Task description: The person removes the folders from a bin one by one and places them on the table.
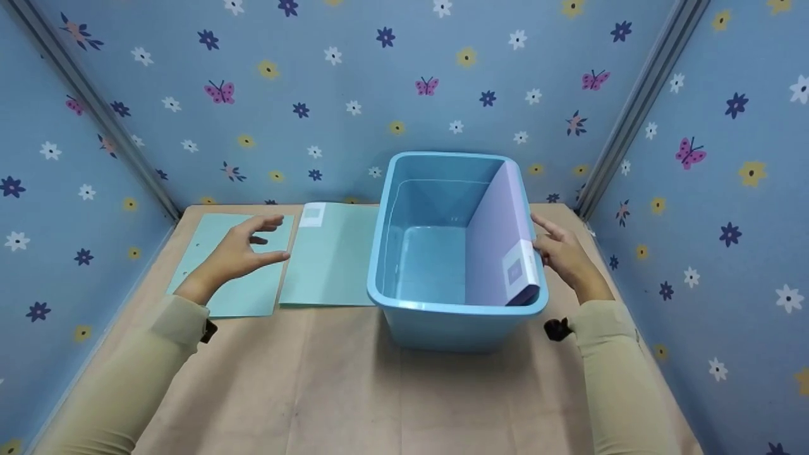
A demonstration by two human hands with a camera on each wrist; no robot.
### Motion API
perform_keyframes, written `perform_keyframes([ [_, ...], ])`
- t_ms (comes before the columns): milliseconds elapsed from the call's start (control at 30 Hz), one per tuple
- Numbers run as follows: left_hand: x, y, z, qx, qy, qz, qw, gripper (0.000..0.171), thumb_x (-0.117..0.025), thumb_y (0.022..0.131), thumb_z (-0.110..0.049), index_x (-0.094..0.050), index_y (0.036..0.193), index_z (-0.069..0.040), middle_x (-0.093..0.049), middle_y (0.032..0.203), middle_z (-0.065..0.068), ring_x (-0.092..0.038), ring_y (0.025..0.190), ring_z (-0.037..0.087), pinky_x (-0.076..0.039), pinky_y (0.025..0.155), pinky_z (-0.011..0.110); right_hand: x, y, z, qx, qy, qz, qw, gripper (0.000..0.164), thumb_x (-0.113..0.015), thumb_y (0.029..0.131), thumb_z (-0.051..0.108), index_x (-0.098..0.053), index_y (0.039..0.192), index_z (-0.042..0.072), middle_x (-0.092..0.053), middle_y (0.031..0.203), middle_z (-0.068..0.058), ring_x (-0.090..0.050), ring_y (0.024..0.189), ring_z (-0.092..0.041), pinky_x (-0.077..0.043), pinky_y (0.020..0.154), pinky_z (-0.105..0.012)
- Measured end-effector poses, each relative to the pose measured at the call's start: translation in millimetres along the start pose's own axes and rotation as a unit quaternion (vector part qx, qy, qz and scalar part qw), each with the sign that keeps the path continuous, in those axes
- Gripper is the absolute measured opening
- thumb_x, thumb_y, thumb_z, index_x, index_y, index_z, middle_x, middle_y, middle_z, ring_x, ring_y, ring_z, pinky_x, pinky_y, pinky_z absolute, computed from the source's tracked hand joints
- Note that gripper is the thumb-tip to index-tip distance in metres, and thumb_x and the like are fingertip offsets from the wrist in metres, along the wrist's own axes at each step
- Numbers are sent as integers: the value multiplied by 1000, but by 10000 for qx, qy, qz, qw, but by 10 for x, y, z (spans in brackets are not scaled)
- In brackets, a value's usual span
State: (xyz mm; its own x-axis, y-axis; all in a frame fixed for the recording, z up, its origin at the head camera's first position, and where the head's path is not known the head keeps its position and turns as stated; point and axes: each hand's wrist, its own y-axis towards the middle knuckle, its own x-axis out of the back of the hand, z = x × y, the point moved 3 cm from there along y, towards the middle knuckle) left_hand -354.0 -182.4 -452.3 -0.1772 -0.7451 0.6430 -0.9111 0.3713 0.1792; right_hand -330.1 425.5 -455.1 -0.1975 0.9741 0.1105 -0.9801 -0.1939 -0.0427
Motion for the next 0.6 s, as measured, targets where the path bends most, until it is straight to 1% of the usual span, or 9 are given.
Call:
perform_keyframes([
  [133,-45,30,-71,-105,-39,34,9999,79,-85,96,-26,-48,163,-6,-50,165,18,-48,151,40,-45,120,58,-20,0,-3,121,202,92,9997,70,-52,112,5,-17,173,-1,-81,101,5,-75,85,-8,-63,78,-24],
  [200,-65,42,-111,-129,-57,45,9999,79,-85,96,-26,-48,163,-6,-51,164,18,-49,150,39,-46,120,58,-25,0,0,146,212,87,9996,70,-53,112,5,-18,173,-1,-80,100,5,-74,82,-8,-62,76,-24],
  [267,-89,59,-148,-151,-73,59,9998,79,-85,96,-26,-48,163,-7,-52,163,17,-49,150,39,-46,121,57,-24,-1,0,138,219,64,9996,69,-54,112,6,-20,173,0,-80,98,5,-73,81,-7,-62,76,-24],
  [400,-139,101,-241,-228,-90,100,9997,80,-86,96,-26,-48,163,-7,-52,163,17,-50,150,39,-46,121,57,-10,-5,-3,80,164,24,9998,68,-56,113,9,-24,173,5,-80,103,6,-74,85,-8,-62,78,-24],
  [500,-176,145,-313,-317,-44,112,9994,80,-86,96,-27,-48,163,-7,-52,163,17,-51,149,38,-47,121,57,-2,-4,-4,64,43,-1,10000,68,-56,113,12,-25,173,6,-80,106,8,-74,87,-7,-63,80,-24],
  [600,-213,191,-385,-420,-27,140,9990,79,-86,96,-27,-49,163,-8,-53,162,17,-52,148,38,-48,120,56,1,-2,-7,49,-19,-27,10000,67,-56,113,12,-26,173,7,-80,105,8,-74,86,-7,-63,79,-24],
])
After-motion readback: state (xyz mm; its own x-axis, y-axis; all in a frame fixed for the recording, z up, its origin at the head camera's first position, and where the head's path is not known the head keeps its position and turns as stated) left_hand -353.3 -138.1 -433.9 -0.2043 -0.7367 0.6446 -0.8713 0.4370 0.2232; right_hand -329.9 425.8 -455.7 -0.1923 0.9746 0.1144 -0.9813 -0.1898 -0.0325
